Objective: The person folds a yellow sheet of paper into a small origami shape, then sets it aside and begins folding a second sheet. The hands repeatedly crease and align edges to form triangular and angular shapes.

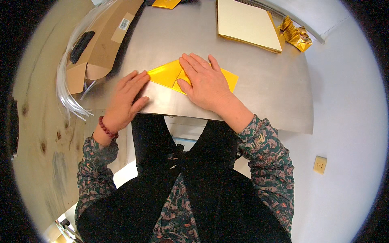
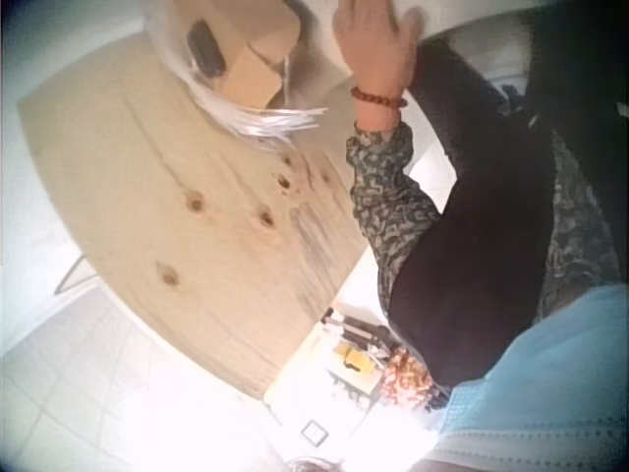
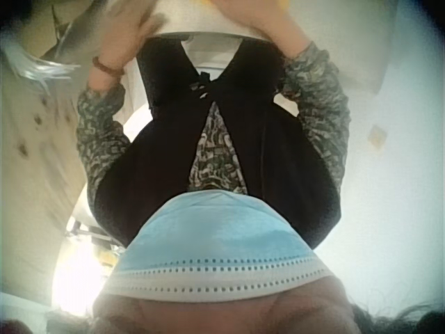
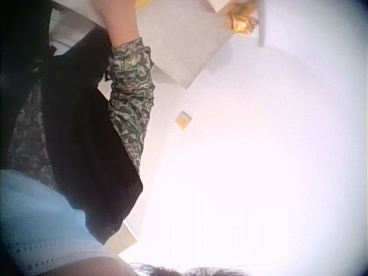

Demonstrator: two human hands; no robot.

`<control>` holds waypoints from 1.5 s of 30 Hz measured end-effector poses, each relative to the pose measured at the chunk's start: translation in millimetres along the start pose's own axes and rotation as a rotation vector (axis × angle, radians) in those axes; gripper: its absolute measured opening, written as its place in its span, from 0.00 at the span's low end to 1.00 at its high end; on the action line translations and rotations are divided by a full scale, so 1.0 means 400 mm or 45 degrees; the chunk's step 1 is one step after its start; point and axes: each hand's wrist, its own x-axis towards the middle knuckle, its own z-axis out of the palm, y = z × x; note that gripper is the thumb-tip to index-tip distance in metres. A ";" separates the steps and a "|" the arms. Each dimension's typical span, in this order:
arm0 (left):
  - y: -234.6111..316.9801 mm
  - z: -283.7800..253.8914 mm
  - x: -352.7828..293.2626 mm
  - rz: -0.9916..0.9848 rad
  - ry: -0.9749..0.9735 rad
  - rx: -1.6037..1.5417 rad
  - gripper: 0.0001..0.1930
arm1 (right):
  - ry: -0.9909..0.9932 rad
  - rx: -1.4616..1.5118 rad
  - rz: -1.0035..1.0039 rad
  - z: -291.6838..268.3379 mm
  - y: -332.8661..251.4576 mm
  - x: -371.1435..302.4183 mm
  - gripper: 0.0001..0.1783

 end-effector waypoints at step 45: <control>0.088 0.102 0.155 0.064 -0.132 -0.036 0.30 | -0.104 -0.033 0.252 -0.107 0.024 -0.211 0.50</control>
